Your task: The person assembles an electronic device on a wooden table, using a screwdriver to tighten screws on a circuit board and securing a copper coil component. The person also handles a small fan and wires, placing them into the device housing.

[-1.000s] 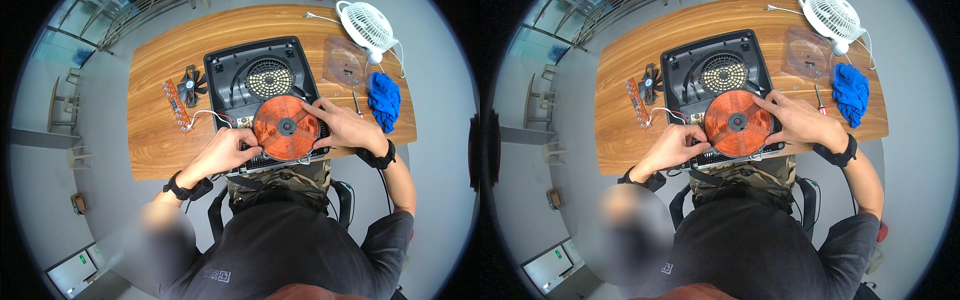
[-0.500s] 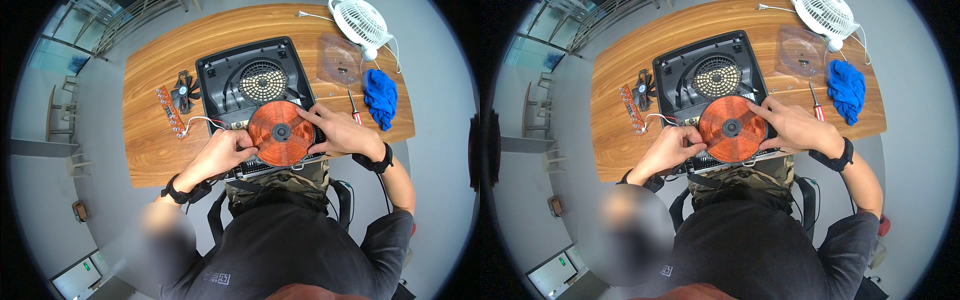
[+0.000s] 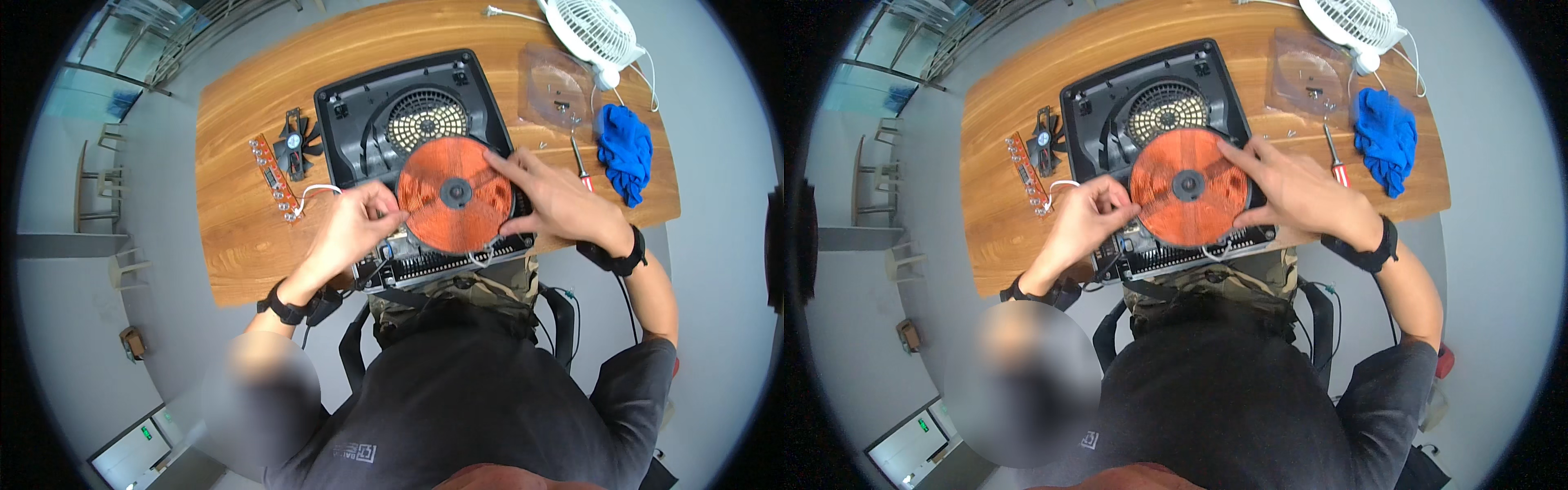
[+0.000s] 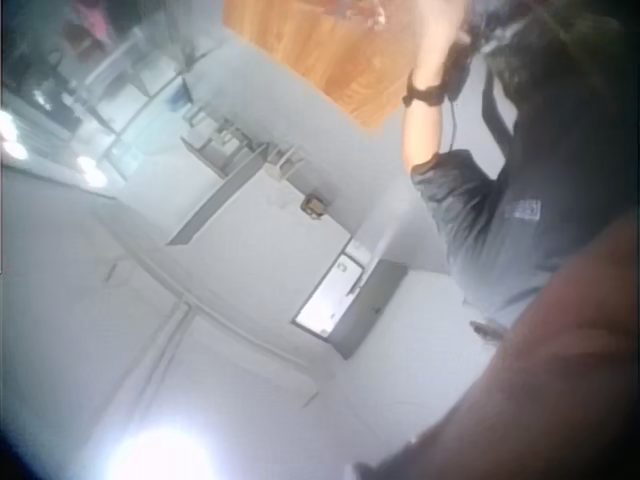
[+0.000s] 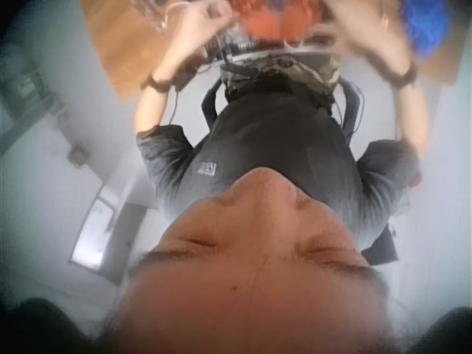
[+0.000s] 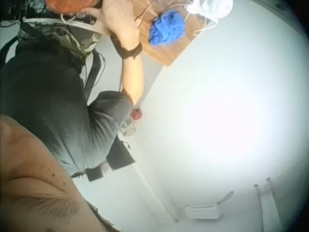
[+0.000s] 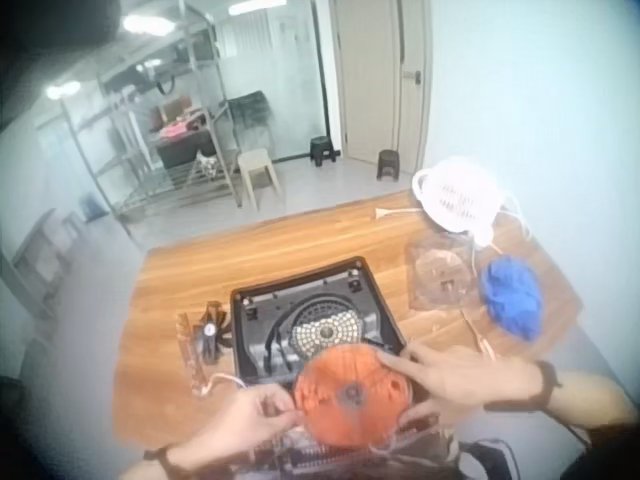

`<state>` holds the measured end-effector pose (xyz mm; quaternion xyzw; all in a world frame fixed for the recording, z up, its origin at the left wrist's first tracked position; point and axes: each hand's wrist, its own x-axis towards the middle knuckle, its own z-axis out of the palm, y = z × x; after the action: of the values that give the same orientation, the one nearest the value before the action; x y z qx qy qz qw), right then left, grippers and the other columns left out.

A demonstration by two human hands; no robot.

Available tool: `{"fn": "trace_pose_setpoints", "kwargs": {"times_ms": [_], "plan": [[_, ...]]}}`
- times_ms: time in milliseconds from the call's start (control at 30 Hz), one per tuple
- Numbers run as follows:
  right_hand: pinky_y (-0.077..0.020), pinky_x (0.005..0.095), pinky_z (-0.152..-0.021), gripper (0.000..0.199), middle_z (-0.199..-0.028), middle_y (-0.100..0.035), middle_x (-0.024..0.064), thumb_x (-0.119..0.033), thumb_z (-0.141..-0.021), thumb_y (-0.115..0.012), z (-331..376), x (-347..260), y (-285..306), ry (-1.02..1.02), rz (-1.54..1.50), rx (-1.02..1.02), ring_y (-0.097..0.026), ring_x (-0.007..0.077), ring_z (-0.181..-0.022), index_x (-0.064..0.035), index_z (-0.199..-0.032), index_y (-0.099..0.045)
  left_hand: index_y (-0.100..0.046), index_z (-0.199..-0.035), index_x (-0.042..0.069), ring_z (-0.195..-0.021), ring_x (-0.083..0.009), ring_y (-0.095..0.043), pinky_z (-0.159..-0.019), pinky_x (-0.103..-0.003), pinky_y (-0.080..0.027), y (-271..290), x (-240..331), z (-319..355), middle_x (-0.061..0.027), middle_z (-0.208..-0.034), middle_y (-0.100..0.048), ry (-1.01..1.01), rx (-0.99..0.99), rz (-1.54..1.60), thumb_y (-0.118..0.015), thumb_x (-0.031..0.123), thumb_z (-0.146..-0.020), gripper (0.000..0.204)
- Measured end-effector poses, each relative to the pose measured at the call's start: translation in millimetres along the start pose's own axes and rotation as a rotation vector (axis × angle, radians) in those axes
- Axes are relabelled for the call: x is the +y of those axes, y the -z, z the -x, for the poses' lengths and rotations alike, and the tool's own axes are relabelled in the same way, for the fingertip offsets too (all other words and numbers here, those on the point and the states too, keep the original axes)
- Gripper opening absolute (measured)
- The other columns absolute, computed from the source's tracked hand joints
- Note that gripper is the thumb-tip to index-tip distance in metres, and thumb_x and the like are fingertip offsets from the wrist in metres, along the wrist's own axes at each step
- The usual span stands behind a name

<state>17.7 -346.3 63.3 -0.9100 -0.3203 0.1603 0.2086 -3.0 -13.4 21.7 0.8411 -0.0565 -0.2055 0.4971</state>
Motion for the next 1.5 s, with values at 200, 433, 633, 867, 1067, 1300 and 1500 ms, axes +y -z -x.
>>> {"fn": "trace_pose_setpoints", "kwargs": {"times_ms": [200,433,633,867,1067,1300,1500], "plan": [[-0.0534,0.0459,-0.085,0.099,-0.123,-0.055,0.0169,-0.044,-0.077,-0.087,-11,6,3,-0.023,0.047,0.110,-0.064,0.0393,-0.105,-0.0089,-0.158,-0.041,-0.064,-0.101,0.003,-0.061,0.0003,-0.045,-0.056,-0.020,-0.037,-1,-19,-19,0.0061,-0.074,-0.064,-0.064,0.148,0.142,-0.079,0.009,-0.091,0.019],[-0.0525,0.0464,-0.086,0.097,-0.120,-0.055,0.0171,-0.044,-0.078,-0.087,-6,0,-1,-0.047,0.076,0.165,-0.064,0.0401,-0.103,-0.0089,-0.157,-0.043,-0.061,-0.120,0.001,-0.062,-0.0016,-0.051,-0.058,-0.021,-0.043,-1,-12,-26,0.0011,-0.079,-0.071,-0.075,0.166,0.100,-0.077,0.009,-0.092,0.033],[-0.0520,0.0459,-0.085,0.097,-0.120,-0.055,0.0163,-0.042,-0.078,-0.087,-19,0,-10,0.035,0.058,0.200,-0.064,0.0385,-0.102,-0.0081,-0.157,-0.042,-0.054,-0.132,0.001,-0.075,-0.0020,-0.057,-0.068,-0.018,-0.044,5,-20,-21,0.0015,-0.083,-0.064,-0.025,0.162,0.126,-0.069,0.002,-0.099,0.037],[-0.0525,0.0445,-0.087,0.099,-0.122,-0.056,0.0160,-0.036,-0.077,-0.089,-45,9,-3,0.115,0.030,0.115,-0.064,0.0360,-0.103,-0.0087,-0.158,-0.040,-0.048,-0.138,-0.002,-0.064,-0.0005,-0.047,-0.062,-0.018,-0.041,9,-30,-13,0.0058,-0.071,-0.054,-0.087,0.235,0.164,-0.067,0.001,-0.097,0.045],[-0.0480,0.0414,-0.101,0.102,-0.126,-0.055,0.0200,-0.029,-0.076,-0.091,-76,27,-1,0.312,-0.088,0.057,-0.059,0.0376,-0.114,-0.0073,-0.160,-0.038,-0.044,-0.143,-0.001,-0.068,-0.0058,-0.062,-0.062,-0.020,-0.046,8,-16,-5,0.0002,-0.077,-0.065,0.035,0.197,0.296,-0.062,0.004,-0.099,0.048],[-0.0493,0.0415,-0.099,0.069,-0.125,-0.062,0.0245,-0.013,-0.089,-0.073,-98,28,13,0.325,-0.111,-0.139,-0.061,0.0367,-0.112,-0.0030,-0.152,-0.049,-0.048,-0.138,0.002,-0.052,-0.0056,-0.056,-0.043,-0.019,-0.032,15,-14,6,-0.0039,-0.078,-0.069,0.109,0.128,0.272,-0.051,0.014,-0.108,0.032],[-0.0511,0.0410,-0.101,0.073,-0.132,-0.063,0.0181,0.006,-0.084,-0.067,-96,41,9,0.303,-0.128,-0.169,-0.062,0.0330,-0.116,-0.0054,-0.153,-0.046,-0.052,-0.128,0.005,-0.047,-0.0050,-0.046,-0.044,-0.020,-0.029,18,-26,7,-0.0083,-0.078,-0.071,0.160,-0.024,0.331,-0.050,0.020,-0.110,0.024]]}}
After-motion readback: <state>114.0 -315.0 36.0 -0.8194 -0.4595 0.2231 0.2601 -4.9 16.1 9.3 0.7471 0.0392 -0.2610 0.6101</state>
